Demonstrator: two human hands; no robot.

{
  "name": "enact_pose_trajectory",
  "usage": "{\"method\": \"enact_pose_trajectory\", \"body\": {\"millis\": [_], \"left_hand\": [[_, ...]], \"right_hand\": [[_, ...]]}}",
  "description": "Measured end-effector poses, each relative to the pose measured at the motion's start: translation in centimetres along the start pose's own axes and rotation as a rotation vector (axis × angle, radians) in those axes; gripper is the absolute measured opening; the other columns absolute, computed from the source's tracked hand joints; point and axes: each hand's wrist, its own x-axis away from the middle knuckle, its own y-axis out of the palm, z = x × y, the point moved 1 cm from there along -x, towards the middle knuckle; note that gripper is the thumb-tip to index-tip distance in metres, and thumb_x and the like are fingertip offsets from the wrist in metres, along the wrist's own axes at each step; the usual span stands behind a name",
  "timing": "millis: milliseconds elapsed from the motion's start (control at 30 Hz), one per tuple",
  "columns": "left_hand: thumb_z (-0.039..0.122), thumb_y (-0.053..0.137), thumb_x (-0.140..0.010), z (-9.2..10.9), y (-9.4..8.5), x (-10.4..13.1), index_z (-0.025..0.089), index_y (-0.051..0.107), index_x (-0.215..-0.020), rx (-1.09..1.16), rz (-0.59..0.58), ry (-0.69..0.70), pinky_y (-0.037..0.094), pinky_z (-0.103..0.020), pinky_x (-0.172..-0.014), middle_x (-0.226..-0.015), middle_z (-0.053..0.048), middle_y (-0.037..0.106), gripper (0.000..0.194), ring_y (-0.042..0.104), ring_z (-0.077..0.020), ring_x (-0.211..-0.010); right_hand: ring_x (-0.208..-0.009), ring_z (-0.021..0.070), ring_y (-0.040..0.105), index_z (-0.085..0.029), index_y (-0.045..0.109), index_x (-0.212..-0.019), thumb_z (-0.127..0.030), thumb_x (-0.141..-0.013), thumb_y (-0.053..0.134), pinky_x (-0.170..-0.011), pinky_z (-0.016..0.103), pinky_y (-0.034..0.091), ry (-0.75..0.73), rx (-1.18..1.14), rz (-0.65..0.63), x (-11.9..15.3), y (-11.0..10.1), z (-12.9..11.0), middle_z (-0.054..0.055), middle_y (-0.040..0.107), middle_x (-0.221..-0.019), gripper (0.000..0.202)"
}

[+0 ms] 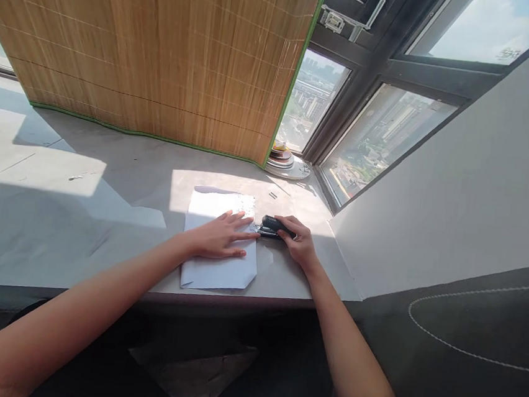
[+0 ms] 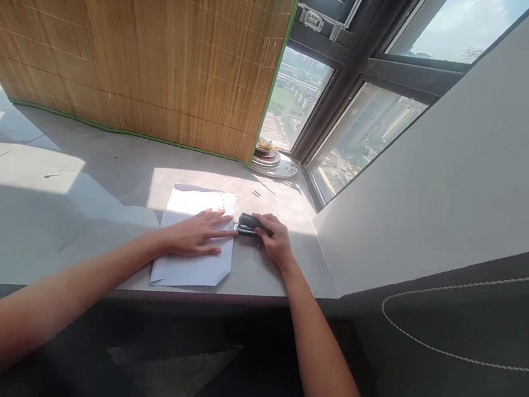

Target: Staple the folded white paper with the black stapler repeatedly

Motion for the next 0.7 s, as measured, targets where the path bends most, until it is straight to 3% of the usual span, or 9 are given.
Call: {"method": "enact_pose_trajectory", "body": {"millis": [267, 433, 600, 700], "left_hand": [[0.053, 0.074, -0.1, 0.4, 0.6, -0.2, 0.041, 0.063, -0.153, 0.065, 0.054, 0.031, 0.031, -0.068, -0.129, -0.171, -0.011, 0.05, 0.056, 0.043, -0.0455, -0.159], [0.055, 0.071, -0.101, 0.2, 0.6, 0.0, 0.04, 0.061, -0.155, 0.064, -0.011, 0.03, 0.025, -0.07, -0.131, -0.174, -0.01, 0.045, 0.057, 0.037, -0.0467, -0.162], [0.056, 0.076, -0.097, 0.6, 0.9, -0.2, 0.04, 0.07, -0.143, 0.127, 0.072, 0.009, 0.028, -0.067, -0.131, -0.172, -0.007, 0.048, 0.05, 0.039, -0.0464, -0.16], [0.059, 0.072, -0.099, 0.8, 1.3, -0.3, 0.04, 0.067, -0.148, 0.104, 0.043, -0.02, 0.023, -0.068, -0.132, -0.174, -0.007, 0.044, 0.053, 0.035, -0.0463, -0.162]], "right_hand": [[-0.114, 0.0276, 0.068, -0.037, 0.072, -0.147, -0.026, -0.108, 0.06, -0.101, 0.048, 0.059, -0.075, 0.125, -0.031, 0.2, 0.4, -0.6, 0.007, 0.074, -0.122, 0.042], [-0.113, 0.0271, 0.067, -0.042, 0.067, -0.152, -0.025, -0.112, 0.054, -0.098, 0.048, 0.058, -0.117, 0.177, -0.048, 0.2, 0.5, -0.9, 0.007, 0.071, -0.123, 0.046], [-0.114, 0.0289, 0.067, -0.044, 0.063, -0.156, -0.025, -0.112, 0.052, -0.101, 0.051, 0.058, -0.107, 0.225, -0.056, 0.3, 0.6, -1.4, 0.008, 0.07, -0.124, 0.048], [-0.114, 0.0292, 0.067, -0.045, 0.062, -0.156, -0.025, -0.112, 0.052, -0.1, 0.051, 0.058, -0.102, 0.237, -0.067, 0.3, 0.7, -1.5, 0.008, 0.069, -0.124, 0.05]]}}
